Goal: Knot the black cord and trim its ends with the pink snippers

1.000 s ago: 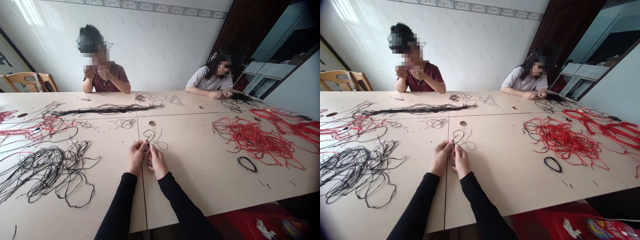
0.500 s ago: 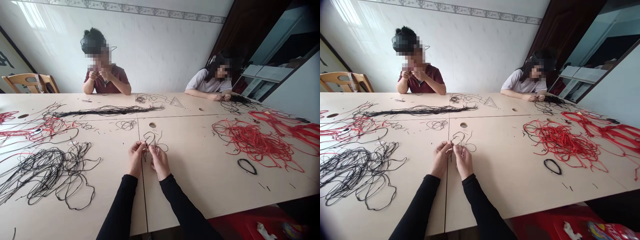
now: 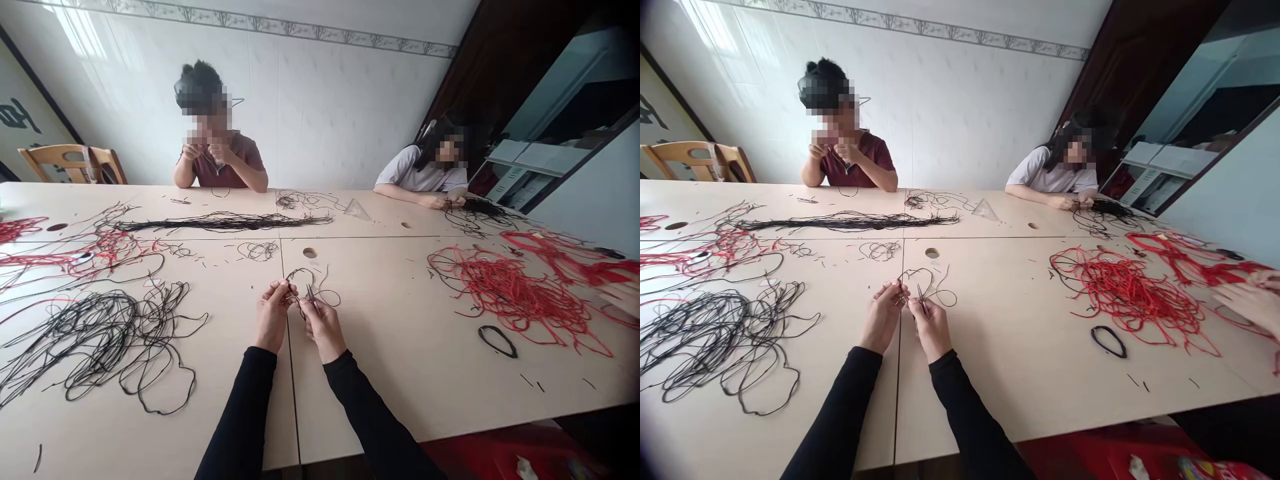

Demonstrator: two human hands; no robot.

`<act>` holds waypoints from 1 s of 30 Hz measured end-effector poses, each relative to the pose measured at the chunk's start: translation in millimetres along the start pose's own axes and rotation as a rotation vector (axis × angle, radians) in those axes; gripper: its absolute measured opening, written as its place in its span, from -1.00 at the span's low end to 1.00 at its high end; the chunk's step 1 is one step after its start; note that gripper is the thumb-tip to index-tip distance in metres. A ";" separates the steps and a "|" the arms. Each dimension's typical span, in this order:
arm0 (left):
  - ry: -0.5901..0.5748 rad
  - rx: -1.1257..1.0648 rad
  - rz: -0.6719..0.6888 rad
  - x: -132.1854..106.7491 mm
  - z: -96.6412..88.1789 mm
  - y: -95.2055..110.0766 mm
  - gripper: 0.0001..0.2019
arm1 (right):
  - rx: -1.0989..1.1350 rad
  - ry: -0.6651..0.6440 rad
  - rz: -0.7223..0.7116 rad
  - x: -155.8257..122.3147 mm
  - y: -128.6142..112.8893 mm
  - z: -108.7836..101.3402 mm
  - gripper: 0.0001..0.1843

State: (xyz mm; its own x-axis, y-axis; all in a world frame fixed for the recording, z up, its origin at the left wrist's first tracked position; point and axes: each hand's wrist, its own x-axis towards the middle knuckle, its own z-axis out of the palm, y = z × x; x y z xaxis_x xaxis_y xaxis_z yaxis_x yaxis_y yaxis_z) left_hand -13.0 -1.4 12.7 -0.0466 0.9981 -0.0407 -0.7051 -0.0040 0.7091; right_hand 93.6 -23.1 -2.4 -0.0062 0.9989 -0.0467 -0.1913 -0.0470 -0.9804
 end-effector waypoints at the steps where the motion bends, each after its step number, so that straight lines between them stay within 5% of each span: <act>1: 0.017 -0.039 0.000 0.7 -1.4 1.6 -0.82 | 0.026 -0.011 0.017 -0.7 -1.2 -0.5 -0.60; 13: 0.249 -0.332 0.038 5.6 -13.5 14.8 -0.77 | 0.407 -0.005 -0.002 0.6 -10.8 -7.2 -0.59; 18: 0.311 -0.376 0.088 5.7 -19.0 24.6 -0.78 | 0.345 0.052 -0.055 0.5 -13.4 -19.4 -0.60; 21: 0.342 -0.406 0.104 6.6 -24.1 30.0 -0.83 | 0.012 0.196 -0.129 3.4 -12.4 -35.0 -0.65; 24: 0.382 -0.435 0.113 7.2 -27.9 34.4 -0.86 | -0.566 0.305 -0.250 7.8 -11.3 -53.7 -0.66; 30: 0.412 -0.377 0.120 6.2 -28.5 35.5 -0.82 | -1.113 0.049 -0.198 13.4 -12.9 -65.9 -0.51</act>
State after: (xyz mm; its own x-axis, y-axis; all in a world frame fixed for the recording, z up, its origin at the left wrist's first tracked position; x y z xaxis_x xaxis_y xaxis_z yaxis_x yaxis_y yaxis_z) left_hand -58.5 3.0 17.6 -0.3610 0.8830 -0.3000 -0.8780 -0.2134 0.4284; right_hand 160.7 -9.3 -3.0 -0.0298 0.9891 0.1444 0.7955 0.1110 -0.5956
